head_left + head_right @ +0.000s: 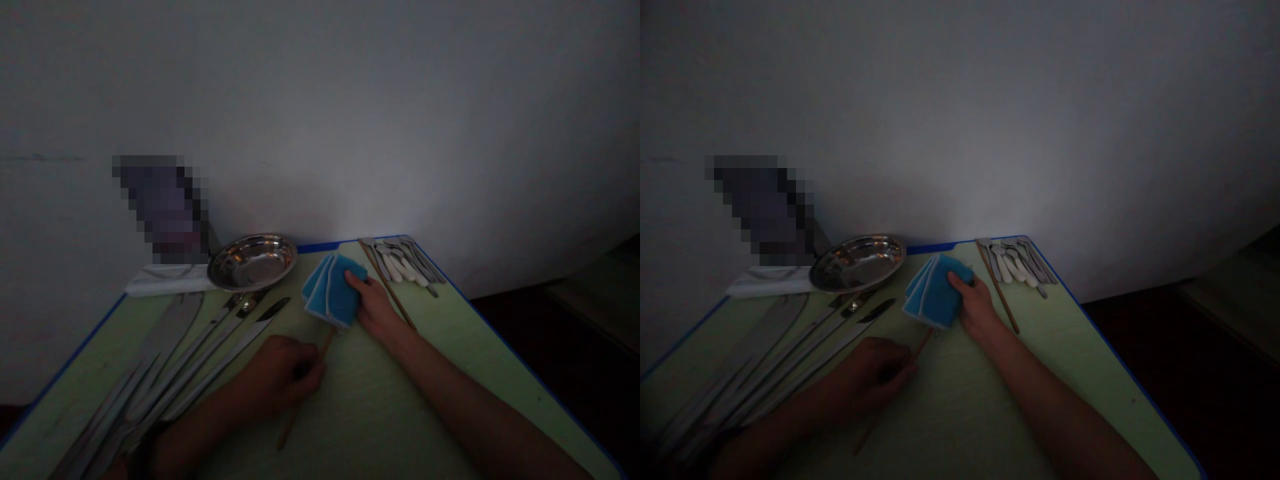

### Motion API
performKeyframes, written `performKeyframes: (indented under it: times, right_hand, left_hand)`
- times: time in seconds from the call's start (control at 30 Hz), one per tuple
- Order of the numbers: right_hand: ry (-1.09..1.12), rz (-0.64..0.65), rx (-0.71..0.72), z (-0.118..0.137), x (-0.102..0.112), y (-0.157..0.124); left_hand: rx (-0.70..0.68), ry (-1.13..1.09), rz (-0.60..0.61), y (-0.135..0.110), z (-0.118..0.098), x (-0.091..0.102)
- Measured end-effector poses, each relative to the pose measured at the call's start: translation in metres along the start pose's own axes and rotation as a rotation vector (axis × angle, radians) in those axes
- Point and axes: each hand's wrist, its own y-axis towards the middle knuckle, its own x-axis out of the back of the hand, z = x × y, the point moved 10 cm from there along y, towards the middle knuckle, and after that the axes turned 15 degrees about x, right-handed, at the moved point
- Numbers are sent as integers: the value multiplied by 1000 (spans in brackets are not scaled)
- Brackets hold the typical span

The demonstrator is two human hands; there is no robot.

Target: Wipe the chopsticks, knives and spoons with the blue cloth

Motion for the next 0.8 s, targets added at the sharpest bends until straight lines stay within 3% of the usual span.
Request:
performKeyframes:
  times: [0.2, 0.37, 0.47, 0.6, 0.8]
  right_hand:
    - [-97, -158, -49, -2, 14, -5]
    - [67, 5, -84, -3, -6, -4]
    - [2, 79, -31, 1, -10, -3]
    - [-137, 109, 74, 5, -8, -1]
    - [-146, 67, 99, 6, -4, -1]
  left_hand:
    - [-23, 59, -6, 0, -2, -2]
    - [-24, 32, -1, -1, -4, 0]
    - [-10, 4, 1, -1, -3, 1]
    - [-1, 16, 3, 0, -2, 1]
    - [-24, 5, -31, 0, -2, 2]
